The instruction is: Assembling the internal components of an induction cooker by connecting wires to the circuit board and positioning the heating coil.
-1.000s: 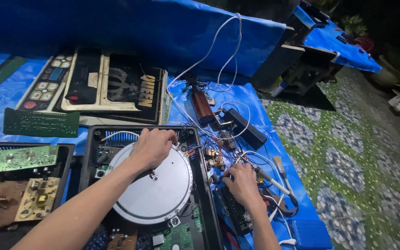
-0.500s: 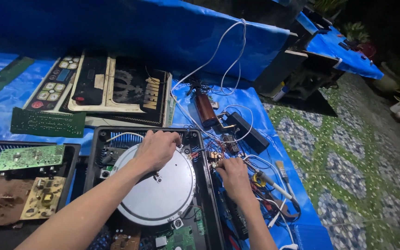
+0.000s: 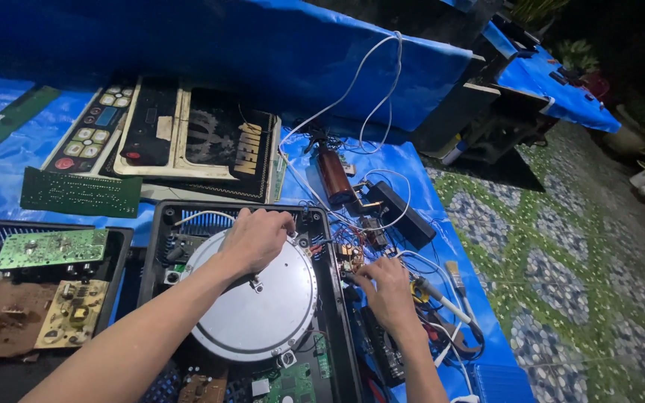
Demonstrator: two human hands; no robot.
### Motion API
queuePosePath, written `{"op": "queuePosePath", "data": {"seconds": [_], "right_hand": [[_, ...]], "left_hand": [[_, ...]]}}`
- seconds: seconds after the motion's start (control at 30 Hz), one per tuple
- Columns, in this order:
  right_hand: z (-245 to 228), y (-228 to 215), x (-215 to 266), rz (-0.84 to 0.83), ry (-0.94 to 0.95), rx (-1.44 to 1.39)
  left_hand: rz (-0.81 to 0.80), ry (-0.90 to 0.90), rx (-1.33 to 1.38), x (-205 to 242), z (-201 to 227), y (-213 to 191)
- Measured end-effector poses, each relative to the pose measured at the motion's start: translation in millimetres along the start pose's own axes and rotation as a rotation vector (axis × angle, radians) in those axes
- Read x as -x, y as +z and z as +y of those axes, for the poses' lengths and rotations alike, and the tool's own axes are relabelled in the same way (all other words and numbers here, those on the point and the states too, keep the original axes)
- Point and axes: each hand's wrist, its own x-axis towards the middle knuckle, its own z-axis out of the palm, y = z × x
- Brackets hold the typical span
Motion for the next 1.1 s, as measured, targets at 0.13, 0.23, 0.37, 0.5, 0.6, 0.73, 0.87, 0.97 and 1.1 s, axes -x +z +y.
{"op": "queuePosePath", "data": {"seconds": [0.13,0.23,0.37,0.5,0.6,0.73,0.87,0.97,1.1], "right_hand": [[-0.5,1.1,1.7,-0.115,-0.051,0.057],[-1.2,-1.4,2.1,-0.187,-0.009,0.131],[-3.8,-4.4,2.0,-0.217,0.027,0.168],[-15.9,-20.0,2.6,-0.135,0.086,0.053],[5.0,-17.2,-0.5,-0.011,0.018,0.017],[-8.9,-29.1,4.3,0.035,-0.045,-0.064],[-56.4,-54.2,21.6,-0.084,0.056,-0.135],[-78.8,-58.9,31.4,-0.17,0.062,-0.166],[-103.2,-52.0,48.0,-0.275,-0.03,-0.202]], "left_hand": [[-0.014,-0.016,0.009,2.7,5.0,-5.8],[-0.019,-0.023,0.011,0.6,2.2,-2.7],[-0.02,-0.034,0.0,-0.5,2.5,-1.4],[-0.004,-0.037,-0.019,-2.1,2.2,-1.5],[0.047,0.051,-0.056,-17.3,-15.1,16.3],[0.117,0.066,0.107,-26.9,-26.5,10.4],[0.184,0.052,0.121,5.9,-11.7,-43.5],[0.229,0.012,0.118,45.1,-16.1,-71.6],[0.314,-0.025,0.04,92.8,-62.7,-60.6]]}}
